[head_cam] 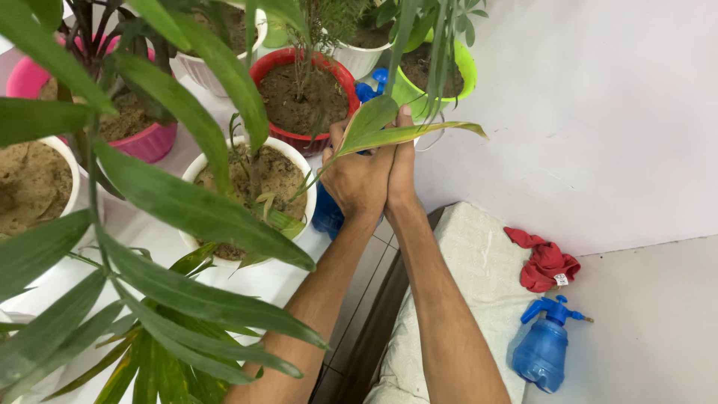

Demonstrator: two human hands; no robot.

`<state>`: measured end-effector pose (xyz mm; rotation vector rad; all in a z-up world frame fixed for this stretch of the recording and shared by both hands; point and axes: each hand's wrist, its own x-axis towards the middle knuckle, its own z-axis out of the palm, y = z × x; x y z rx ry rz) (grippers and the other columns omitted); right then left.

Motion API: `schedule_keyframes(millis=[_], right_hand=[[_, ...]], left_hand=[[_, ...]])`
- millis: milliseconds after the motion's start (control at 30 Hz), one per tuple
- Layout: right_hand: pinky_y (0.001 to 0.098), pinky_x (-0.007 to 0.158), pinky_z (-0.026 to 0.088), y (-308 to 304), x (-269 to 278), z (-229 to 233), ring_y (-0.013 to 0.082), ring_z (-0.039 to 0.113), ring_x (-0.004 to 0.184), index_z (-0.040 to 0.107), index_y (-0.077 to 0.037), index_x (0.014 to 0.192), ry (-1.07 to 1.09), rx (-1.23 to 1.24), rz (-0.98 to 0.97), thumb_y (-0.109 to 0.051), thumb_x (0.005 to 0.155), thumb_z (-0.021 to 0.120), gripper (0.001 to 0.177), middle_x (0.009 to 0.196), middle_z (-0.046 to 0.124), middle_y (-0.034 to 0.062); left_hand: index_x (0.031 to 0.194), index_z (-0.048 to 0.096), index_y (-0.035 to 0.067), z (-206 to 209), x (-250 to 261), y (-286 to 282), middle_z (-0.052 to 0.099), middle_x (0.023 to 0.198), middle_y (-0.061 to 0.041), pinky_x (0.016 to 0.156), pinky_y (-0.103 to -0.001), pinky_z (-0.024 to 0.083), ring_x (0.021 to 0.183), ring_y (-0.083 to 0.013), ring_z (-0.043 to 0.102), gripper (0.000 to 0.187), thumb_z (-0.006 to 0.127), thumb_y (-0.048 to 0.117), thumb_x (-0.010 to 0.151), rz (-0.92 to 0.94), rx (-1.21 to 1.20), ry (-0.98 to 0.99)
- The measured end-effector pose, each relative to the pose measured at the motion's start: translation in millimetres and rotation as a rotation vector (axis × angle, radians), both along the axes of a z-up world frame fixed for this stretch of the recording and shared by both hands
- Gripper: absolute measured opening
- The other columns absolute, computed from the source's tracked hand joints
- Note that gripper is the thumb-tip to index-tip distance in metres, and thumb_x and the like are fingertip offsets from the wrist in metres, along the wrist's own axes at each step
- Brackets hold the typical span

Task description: The person uses a blue spray bottle to water several potted plants arranged on a white shelf. They move from plant to plant, spraying the soil and leaves of each one in sequence.

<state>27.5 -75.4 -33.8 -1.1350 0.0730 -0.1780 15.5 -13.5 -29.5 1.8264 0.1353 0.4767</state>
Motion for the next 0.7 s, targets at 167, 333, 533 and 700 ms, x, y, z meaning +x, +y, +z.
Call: schedule_keyframes(millis=[167, 333, 533, 700], right_hand=[[0.0351, 0.098, 0.050, -11.9, 0.3, -5.1, 0.0157, 0.061, 0.107, 0.061, -0.012, 0.124, 0.056, 0.085, -0.141, -0.061, 0.098, 0.043, 0.058, 0.114, 0.066, 0.0023], [0.0362, 0.090, 0.052, -47.2, 28.9, -15.9, 0.0169, 0.062, 0.100, 0.063, -0.005, 0.123, 0.042, -0.093, -0.270, -0.064, 0.104, 0.039, 0.066, 0.111, 0.065, 0.0055], [0.0381, 0.077, 0.051, -97.3, 86.5, -31.1, 0.0172, 0.062, 0.084, 0.052, 0.003, 0.136, -0.067, -0.833, -0.457, -0.065, 0.109, 0.033, 0.075, 0.104, 0.069, 0.0096], [0.0396, 0.068, 0.053, -110.4, 136.6, -38.6, 0.0218, 0.065, 0.077, 0.065, -0.001, 0.108, 0.021, -0.346, -0.351, -0.055, 0.105, 0.045, 0.058, 0.085, 0.067, 0.0076]], left_hand=[[0.114, 0.066, 0.009, 0.2, 11.8, -11.7, 0.074, 0.100, -0.010, 0.084, -0.047, 0.054, 0.094, -0.0322, 0.071, 0.054, 0.081, 0.047, 0.079, -0.111, 0.003, -0.027], [0.117, 0.065, 0.008, -12.6, 48.0, -36.5, 0.075, 0.104, -0.014, 0.084, -0.046, 0.055, 0.096, -0.0329, 0.072, 0.041, 0.070, 0.044, 0.097, -0.263, 0.061, -0.219], [0.133, 0.054, 0.003, 20.8, 104.3, -81.1, 0.071, 0.099, -0.019, 0.081, -0.050, 0.058, 0.093, -0.0358, 0.073, 0.066, 0.065, 0.057, 0.097, -0.366, 0.049, 0.280], [0.144, 0.050, 0.013, 30.2, 150.2, -109.1, 0.067, 0.100, -0.022, 0.075, -0.051, 0.059, 0.088, -0.0376, 0.072, 0.063, 0.062, 0.053, 0.097, -0.439, 0.675, 0.044]])
